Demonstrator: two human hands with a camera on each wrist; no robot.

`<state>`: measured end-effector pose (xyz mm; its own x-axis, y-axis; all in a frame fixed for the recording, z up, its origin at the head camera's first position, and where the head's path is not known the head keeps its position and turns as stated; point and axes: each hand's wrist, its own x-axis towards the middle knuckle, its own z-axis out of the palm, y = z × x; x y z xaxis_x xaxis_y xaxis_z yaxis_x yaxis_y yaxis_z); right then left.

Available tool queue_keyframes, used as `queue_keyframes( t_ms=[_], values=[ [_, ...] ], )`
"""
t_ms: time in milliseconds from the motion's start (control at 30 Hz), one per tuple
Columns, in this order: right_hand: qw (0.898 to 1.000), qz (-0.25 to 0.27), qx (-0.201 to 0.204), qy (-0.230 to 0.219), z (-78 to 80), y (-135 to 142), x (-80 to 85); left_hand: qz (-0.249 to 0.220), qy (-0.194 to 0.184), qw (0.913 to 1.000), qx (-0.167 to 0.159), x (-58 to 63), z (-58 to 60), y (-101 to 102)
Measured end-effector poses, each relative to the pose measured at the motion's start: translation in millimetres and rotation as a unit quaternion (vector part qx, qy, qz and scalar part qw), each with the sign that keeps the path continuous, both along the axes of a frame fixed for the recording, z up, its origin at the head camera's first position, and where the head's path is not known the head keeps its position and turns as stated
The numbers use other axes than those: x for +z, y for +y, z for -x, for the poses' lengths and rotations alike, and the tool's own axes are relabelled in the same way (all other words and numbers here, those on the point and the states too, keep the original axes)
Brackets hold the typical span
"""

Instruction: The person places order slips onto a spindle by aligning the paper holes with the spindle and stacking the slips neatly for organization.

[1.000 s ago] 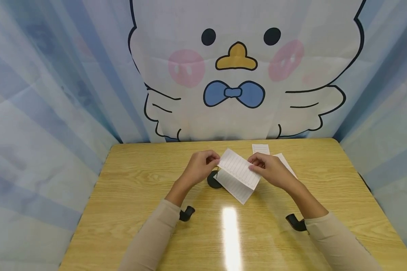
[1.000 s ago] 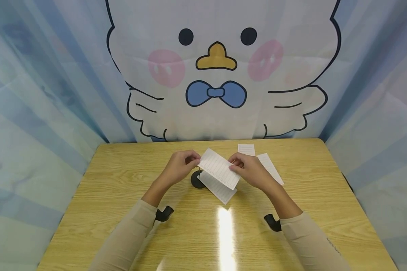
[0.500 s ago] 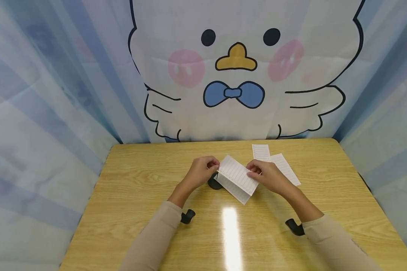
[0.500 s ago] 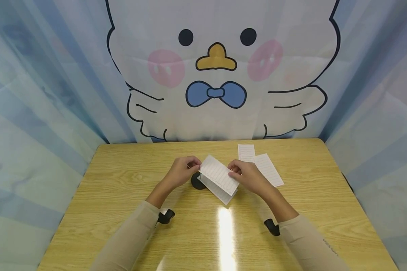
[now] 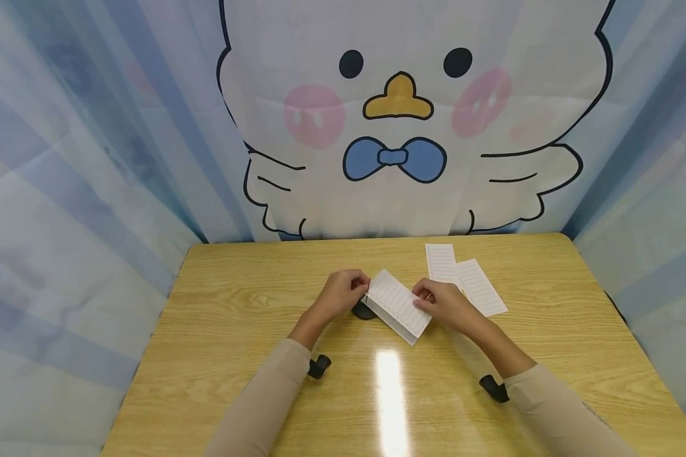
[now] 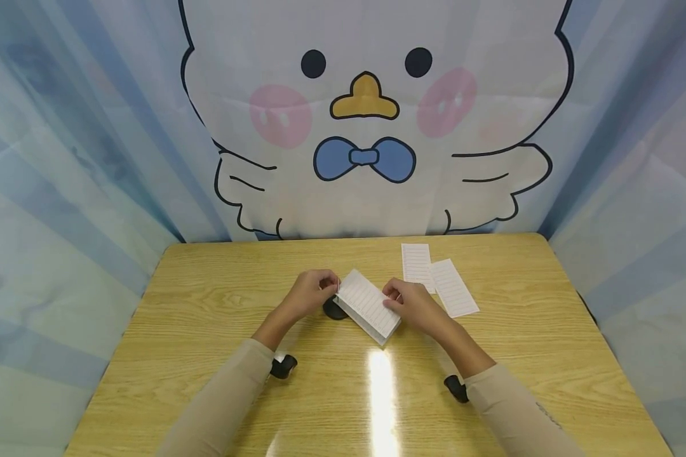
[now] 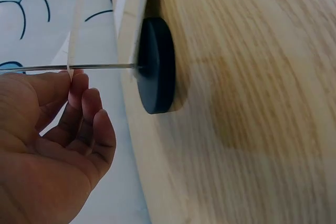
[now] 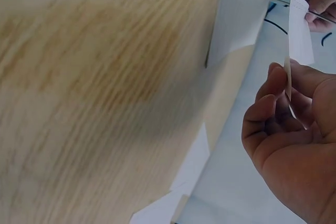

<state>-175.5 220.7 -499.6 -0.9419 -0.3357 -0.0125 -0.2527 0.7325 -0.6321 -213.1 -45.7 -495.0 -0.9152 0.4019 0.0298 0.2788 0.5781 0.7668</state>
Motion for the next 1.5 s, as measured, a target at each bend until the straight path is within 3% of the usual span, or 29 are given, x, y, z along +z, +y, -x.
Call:
queue_keyframes(
  t_ms=[267, 600, 900, 1133, 1500],
  values=[
    [1.000, -0.004, -0.004, -0.015, -0.7, -1.4, -10.1, 0.019, -0.010, 0.9998, -0.004, -15.0, 3.1, 1.0],
    [0.999, -0.031, 0.002, -0.011, -2.5, -7.4, -20.9, 0.036, 0.008, 0.9993, -0.006, -24.2, 3.1, 1.9],
    [0.999, -0.043, 0.004, -0.001, -1.4, -8.9, -23.0, 0.071, 0.030, 0.9970, 0.002, -30.1, 3.6, 2.9],
    [0.998, -0.065, -0.003, 0.008, -1.6, -10.8, -22.1, 0.081, 0.025, 0.9962, 0.018, -32.2, 1.5, 3.3],
    [0.997, -0.077, -0.004, 0.016, -5.2, -11.1, -22.3, 0.071, 0.004, 0.9974, 0.011, -33.3, 0.2, 0.1]
  ],
)
